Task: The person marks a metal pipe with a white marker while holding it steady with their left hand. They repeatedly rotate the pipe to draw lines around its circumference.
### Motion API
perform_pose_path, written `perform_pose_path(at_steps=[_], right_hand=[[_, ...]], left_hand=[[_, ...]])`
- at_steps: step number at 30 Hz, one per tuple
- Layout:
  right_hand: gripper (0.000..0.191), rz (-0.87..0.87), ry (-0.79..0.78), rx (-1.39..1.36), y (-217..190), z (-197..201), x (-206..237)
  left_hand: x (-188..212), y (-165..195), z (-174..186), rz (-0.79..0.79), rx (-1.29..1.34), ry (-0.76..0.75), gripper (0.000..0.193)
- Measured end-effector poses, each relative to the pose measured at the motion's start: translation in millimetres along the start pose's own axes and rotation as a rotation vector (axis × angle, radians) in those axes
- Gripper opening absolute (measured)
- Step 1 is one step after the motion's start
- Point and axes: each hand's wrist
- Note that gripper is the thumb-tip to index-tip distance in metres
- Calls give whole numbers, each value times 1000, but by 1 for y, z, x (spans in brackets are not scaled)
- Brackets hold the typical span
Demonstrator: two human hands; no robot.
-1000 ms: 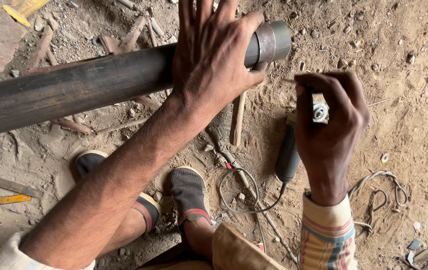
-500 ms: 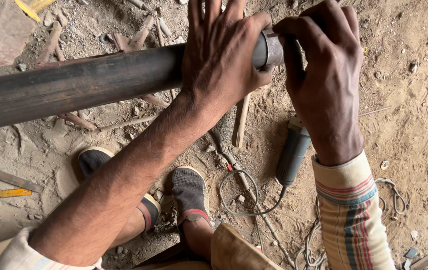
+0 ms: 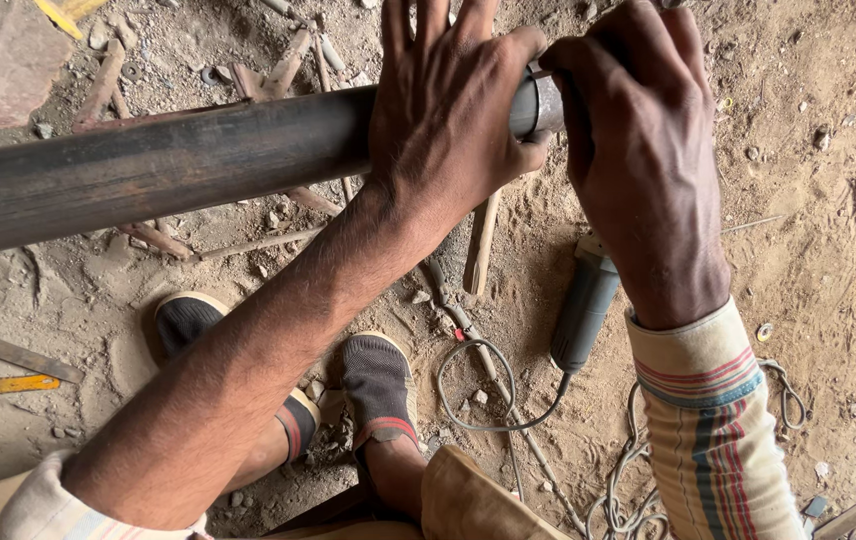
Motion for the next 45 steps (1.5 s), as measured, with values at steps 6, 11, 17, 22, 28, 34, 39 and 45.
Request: perform_pose_path(at_steps=[6,11,17,22,28,34,39,45], right_hand=[[4,1,-20,23,-2,2,1],[3,-57,-53,59,-9,5,13],[4,-99,54,52,-1,-7,35],[5,-272,244,-44,35,-2,69],[5,-496,165,-156,10,-14,133],[11,-678,91,-313,-30,-16,163],[13,-781,63,-357,-50,-16,162],[18,-740,81,-357,-56,-10,158]], left_hand=[[-1,-1,-4,-17,-27,41,59],[-1,-2,-5,-9,-16,3,65],[-6,1,0,2,-34,-26,74],[-16,-4,-3,20,-58,-111,90],[-15,-18,-5,66,16,-111,77],[-9,-37,15,68,-18,-195,75],[-11,-43,34,27,-78,-230,64],[-15,-42,42,-143,-55,-198,63]])
Point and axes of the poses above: each hand's wrist, its own x-axis away from the middle knuckle, its own z-axis out of the back of the hand, y = z × x, and after that the axes turned 11 degrees about -z, right-handed
